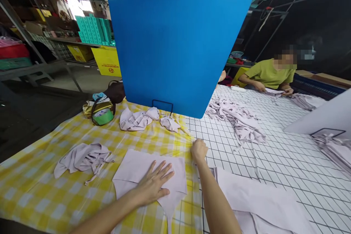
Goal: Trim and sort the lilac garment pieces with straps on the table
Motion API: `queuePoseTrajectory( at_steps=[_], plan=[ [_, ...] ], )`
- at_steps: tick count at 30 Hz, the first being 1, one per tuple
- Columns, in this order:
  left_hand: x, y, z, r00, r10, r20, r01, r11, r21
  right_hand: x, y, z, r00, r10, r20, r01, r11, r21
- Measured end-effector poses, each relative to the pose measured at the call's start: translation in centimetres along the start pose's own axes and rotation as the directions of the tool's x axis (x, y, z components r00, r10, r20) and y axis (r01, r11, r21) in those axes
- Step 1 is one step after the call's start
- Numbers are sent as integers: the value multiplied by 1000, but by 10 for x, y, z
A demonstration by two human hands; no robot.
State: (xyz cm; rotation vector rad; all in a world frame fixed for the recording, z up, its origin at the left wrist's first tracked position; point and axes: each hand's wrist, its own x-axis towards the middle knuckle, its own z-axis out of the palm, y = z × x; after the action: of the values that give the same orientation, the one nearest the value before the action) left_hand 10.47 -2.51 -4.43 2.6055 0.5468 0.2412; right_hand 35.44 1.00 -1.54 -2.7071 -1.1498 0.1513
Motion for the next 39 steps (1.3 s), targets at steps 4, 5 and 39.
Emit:
queuePoseTrajectory(
  at_steps=[4,5,39],
  plan=[
    [2,-8,-4,1000,3,-7,-3,1000,-26,-12,-7,-7,994,-70,-81,72,997,21],
    [-2,-13,-8,997,-60,-54,58,998,-22,-19,-7,-8,991,-111,-76,114,993,31],
    [21,21,-6,991,40,129,-54,992,114,-296,86,23,902,-389,-188,427,872,241]
  ],
)
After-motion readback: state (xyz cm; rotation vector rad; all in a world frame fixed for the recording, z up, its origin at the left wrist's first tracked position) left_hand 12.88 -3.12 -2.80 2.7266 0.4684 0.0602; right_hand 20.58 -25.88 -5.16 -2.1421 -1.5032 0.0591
